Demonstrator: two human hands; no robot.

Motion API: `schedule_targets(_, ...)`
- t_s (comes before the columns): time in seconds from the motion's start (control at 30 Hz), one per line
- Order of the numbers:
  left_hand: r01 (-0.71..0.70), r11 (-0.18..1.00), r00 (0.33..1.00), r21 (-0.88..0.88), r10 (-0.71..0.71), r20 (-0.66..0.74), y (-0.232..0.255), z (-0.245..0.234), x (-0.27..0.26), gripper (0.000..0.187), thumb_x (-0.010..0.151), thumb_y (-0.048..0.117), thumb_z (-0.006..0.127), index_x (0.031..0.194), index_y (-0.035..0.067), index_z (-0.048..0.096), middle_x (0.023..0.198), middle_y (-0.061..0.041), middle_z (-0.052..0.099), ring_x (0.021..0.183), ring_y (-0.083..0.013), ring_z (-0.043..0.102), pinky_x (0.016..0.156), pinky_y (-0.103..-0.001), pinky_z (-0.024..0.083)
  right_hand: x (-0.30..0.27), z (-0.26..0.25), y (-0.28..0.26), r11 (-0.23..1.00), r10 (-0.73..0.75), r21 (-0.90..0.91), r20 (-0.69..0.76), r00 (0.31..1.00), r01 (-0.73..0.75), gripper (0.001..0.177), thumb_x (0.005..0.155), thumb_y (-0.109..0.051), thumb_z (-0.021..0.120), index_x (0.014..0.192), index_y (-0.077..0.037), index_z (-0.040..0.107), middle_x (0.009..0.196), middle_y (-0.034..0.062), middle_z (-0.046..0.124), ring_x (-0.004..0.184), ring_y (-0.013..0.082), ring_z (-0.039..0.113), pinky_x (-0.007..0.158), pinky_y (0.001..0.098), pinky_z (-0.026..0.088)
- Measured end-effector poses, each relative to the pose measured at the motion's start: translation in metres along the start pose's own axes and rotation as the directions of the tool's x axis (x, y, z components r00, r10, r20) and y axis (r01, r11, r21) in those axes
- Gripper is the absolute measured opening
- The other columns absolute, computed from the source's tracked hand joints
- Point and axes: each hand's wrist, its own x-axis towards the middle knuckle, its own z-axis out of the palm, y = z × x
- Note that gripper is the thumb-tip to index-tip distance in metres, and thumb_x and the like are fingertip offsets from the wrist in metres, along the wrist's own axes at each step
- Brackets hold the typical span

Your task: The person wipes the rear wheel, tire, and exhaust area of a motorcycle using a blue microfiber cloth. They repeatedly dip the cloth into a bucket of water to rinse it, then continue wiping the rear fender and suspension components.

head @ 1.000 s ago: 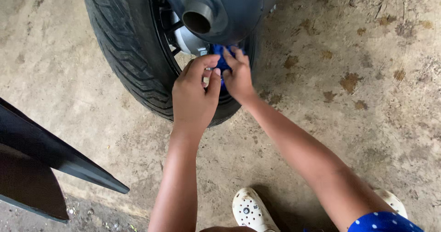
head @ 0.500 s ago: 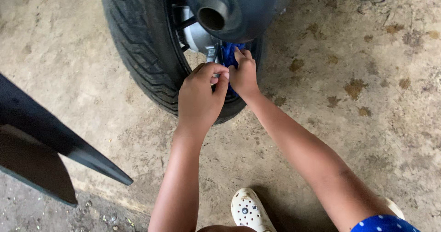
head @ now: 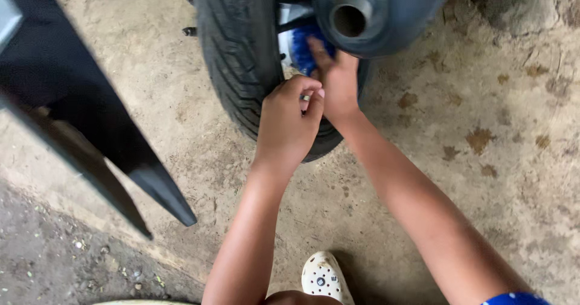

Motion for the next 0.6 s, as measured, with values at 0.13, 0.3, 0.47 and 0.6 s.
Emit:
schedule_targets(0.13, 0.037, 0.998, 0.999, -0.050, -0.037, -0.005, -0.006, -0.008, -0.003, 0.013, 0.094, 0.013, 0.068, 0.102, 0.002, 0.069, 0.096, -0.013, 0.076, 0.082, -0.0235, 0.078, 0.072, -0.033, 0.061, -0.006, 0.011, 0.028, 0.889, 0.354, 0.289, 0.056, 0.934, -0.355, 0.055, 0.081, 0.006, 0.061, 0.135, -0.002, 0.067, 0.116, 0.0251, 0.068, 0.110, 0.0428, 0.068, 0.096, 0.0428, 0.053)
schedule_targets(0.3, -0.025, 0.998, 0.997, -0.065, 0.021, -0.072, -0.012, -0.007, -0.003, 0.015, 0.092, 0.013, 0.071, 0.100, 0.001, 0.070, 0.094, -0.016, 0.075, 0.079, -0.0275, 0.075, 0.072, -0.035, 0.058, 0.001, 0.016, 0.021, 0.679, 0.369, 0.659, 0.073, 0.927, -0.322, 0.036, 0.093, 0.007, 0.061, 0.126, -0.002, 0.070, 0.117, 0.0191, 0.074, 0.106, 0.0443, 0.066, 0.099, 0.0413, 0.056)
schedule_targets(0.47, -0.003, 0.992, 0.999, -0.125, -0.003, -0.047, -0.010, -0.010, -0.003, 0.015, 0.091, 0.013, 0.070, 0.097, -0.001, 0.068, 0.088, -0.016, 0.075, 0.079, -0.0258, 0.075, 0.074, -0.035, 0.059, 0.029, 0.022, -0.014, 0.985, -0.164, 0.050, 0.029, 0.986, 0.163, 0.064, 0.075, 0.000, 0.069, 0.139, -0.005, 0.062, 0.145, 0.0211, 0.057, 0.127, 0.0465, 0.052, 0.115, 0.0518, 0.038)
schedule_targets(0.6, -0.045, 0.993, 0.997, -0.105, 0.037, -0.071, -0.014, -0.012, -0.002, 0.014, 0.091, 0.013, 0.070, 0.097, 0.000, 0.069, 0.090, -0.016, 0.075, 0.081, -0.0276, 0.075, 0.075, -0.036, 0.058, 0.043, 0.019, -0.012, 0.996, -0.091, 0.034, 0.199, 0.976, 0.086, 0.073, 0.078, -0.008, 0.068, 0.149, -0.009, 0.053, 0.153, 0.0193, 0.051, 0.135, 0.0460, 0.048, 0.118, 0.0531, 0.039)
